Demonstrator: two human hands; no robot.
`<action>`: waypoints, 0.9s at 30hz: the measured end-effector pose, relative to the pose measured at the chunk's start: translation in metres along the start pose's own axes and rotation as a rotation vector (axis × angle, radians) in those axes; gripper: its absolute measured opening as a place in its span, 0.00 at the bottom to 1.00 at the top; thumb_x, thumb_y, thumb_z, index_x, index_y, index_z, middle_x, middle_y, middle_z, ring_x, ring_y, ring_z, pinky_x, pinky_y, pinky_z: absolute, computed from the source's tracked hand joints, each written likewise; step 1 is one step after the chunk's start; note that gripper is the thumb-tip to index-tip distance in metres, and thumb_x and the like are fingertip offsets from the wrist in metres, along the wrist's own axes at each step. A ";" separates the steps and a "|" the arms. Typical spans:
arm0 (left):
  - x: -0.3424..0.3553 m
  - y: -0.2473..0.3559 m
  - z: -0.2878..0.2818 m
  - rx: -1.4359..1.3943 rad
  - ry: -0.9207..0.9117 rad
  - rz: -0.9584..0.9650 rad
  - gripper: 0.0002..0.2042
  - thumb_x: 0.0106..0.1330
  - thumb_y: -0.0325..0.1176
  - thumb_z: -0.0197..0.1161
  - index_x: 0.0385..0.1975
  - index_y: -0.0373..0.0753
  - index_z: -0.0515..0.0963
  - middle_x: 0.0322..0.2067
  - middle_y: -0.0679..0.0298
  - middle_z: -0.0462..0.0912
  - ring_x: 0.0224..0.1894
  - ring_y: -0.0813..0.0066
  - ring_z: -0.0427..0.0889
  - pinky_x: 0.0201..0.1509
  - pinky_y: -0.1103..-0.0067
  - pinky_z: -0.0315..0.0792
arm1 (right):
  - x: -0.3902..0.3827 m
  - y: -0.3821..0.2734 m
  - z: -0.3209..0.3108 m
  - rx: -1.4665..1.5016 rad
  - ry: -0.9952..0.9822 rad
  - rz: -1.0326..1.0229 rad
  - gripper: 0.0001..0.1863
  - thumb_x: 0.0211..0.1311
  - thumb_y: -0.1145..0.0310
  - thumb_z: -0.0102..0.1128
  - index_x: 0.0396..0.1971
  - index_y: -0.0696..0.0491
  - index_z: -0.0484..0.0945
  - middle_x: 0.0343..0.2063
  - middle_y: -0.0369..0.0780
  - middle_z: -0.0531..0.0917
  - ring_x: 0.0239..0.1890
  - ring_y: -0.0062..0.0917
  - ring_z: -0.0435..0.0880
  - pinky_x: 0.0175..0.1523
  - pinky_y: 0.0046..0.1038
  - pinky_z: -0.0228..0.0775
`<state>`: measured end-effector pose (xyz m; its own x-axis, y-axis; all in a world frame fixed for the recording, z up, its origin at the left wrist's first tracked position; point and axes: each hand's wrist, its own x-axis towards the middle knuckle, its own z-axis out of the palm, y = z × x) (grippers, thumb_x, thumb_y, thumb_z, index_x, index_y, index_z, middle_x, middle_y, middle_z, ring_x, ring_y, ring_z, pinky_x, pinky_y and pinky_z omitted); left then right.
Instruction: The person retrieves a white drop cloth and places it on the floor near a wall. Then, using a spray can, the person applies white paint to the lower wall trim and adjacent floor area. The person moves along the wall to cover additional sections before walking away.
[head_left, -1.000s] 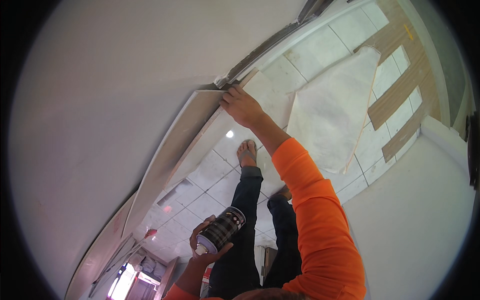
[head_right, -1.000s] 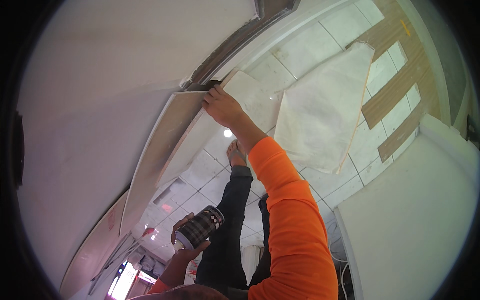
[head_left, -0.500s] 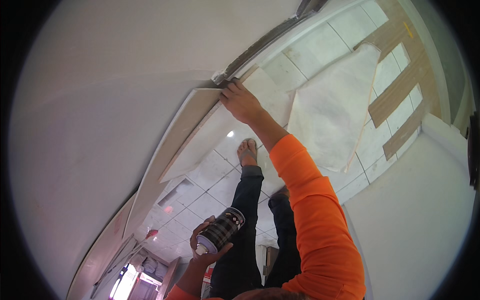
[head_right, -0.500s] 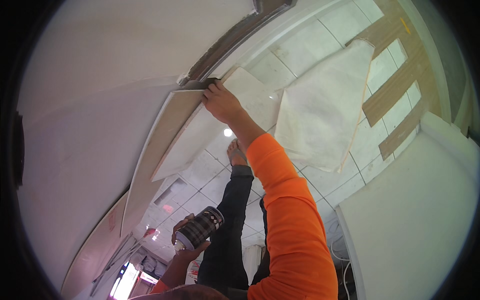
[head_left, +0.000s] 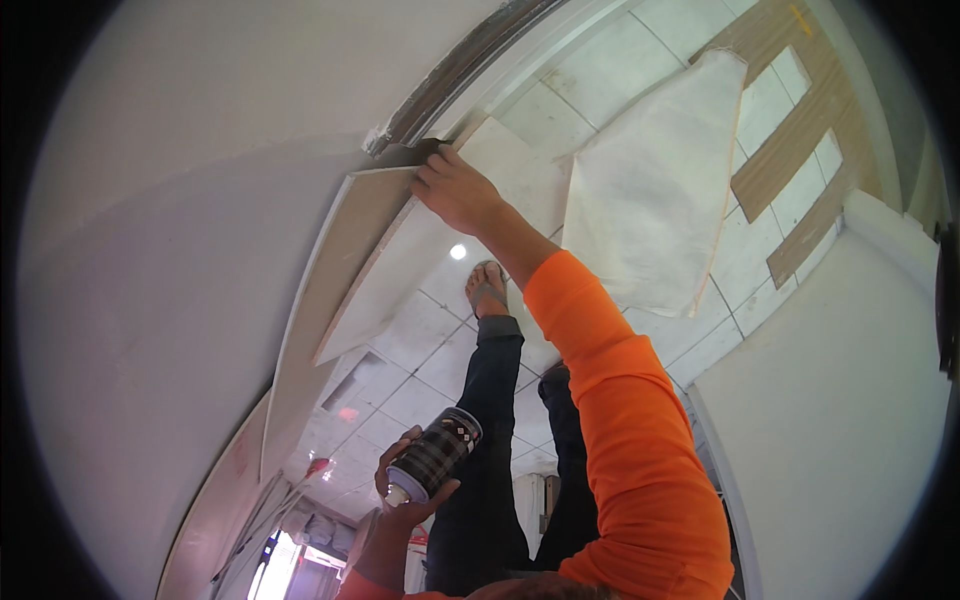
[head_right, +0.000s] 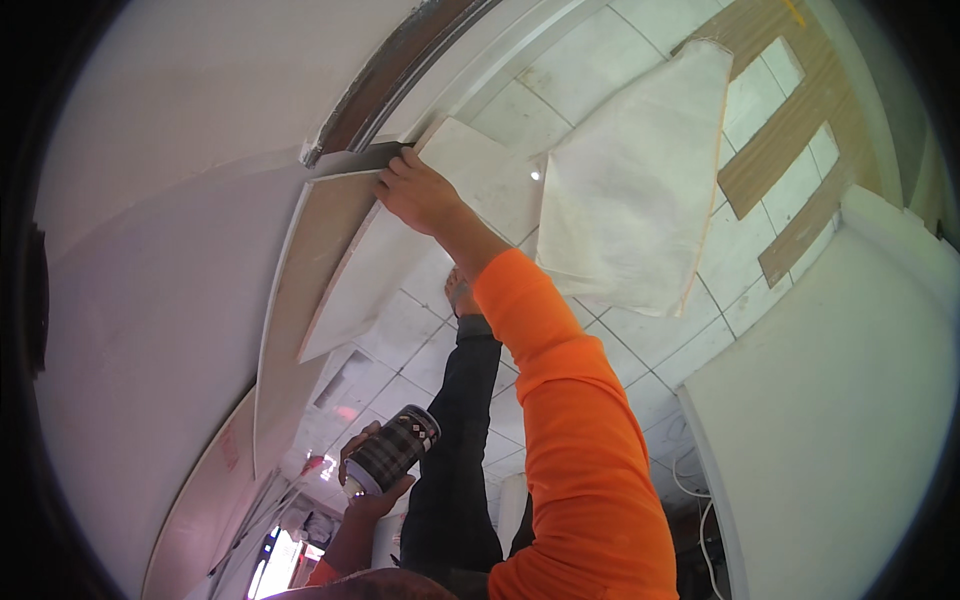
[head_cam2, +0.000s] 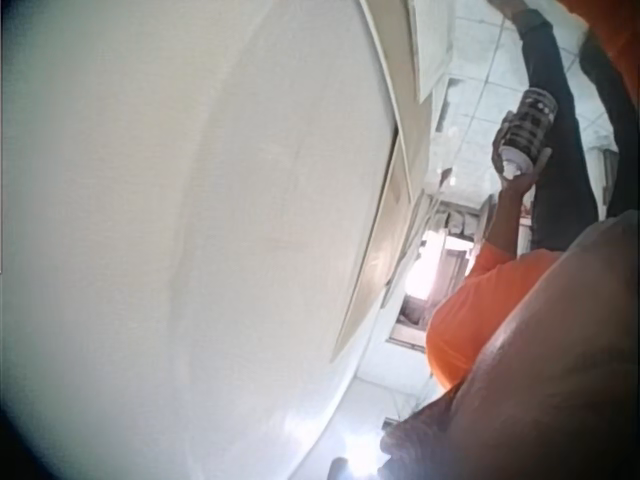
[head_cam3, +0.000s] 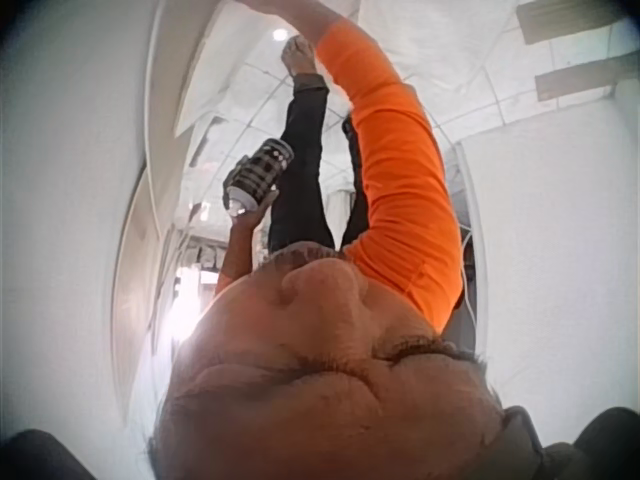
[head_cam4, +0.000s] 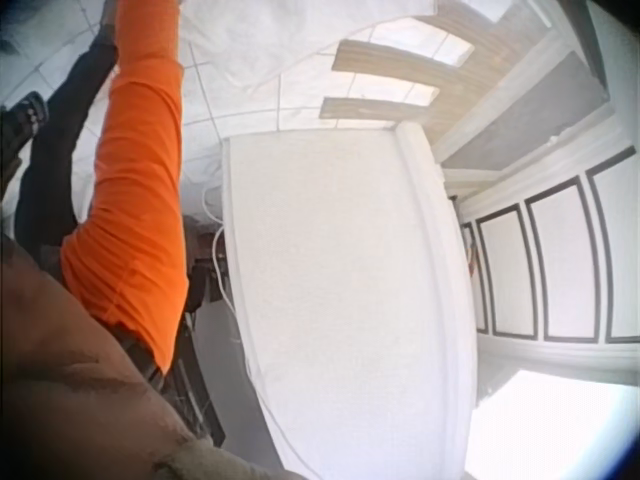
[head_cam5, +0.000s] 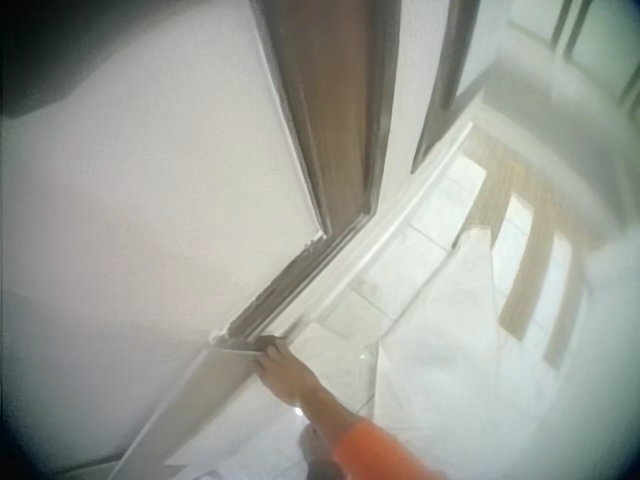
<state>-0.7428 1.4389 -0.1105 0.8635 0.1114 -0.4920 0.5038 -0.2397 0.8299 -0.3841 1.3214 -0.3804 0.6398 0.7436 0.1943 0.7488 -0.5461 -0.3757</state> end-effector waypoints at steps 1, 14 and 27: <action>0.001 0.001 0.001 -0.006 -0.002 -0.003 0.50 0.46 0.34 0.87 0.68 0.43 0.58 0.67 0.49 0.68 0.70 0.53 0.69 0.71 0.58 0.71 | -0.002 0.000 0.000 -0.016 0.022 -0.001 0.10 0.62 0.69 0.59 0.41 0.49 0.84 0.40 0.33 0.83 0.53 0.30 0.77 0.75 0.40 0.58; 0.004 0.005 0.005 -0.008 0.017 0.006 0.49 0.48 0.32 0.86 0.68 0.40 0.58 0.65 0.45 0.70 0.68 0.52 0.73 0.70 0.60 0.72 | -0.002 0.000 -0.003 0.034 0.045 -0.011 0.09 0.60 0.69 0.59 0.38 0.49 0.84 0.38 0.33 0.81 0.52 0.29 0.77 0.75 0.40 0.58; 0.010 0.007 0.010 0.023 -0.030 -0.004 0.48 0.47 0.32 0.86 0.67 0.40 0.60 0.64 0.44 0.71 0.67 0.51 0.73 0.70 0.59 0.72 | -0.004 -0.004 -0.005 0.018 0.039 0.033 0.08 0.61 0.70 0.58 0.38 0.48 0.84 0.39 0.33 0.80 0.52 0.28 0.76 0.76 0.40 0.55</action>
<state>-0.7311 1.4287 -0.1127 0.8603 0.0836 -0.5029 0.5059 -0.2617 0.8219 -0.3889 1.3190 -0.3749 0.6703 0.7097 0.2168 0.7244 -0.5624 -0.3987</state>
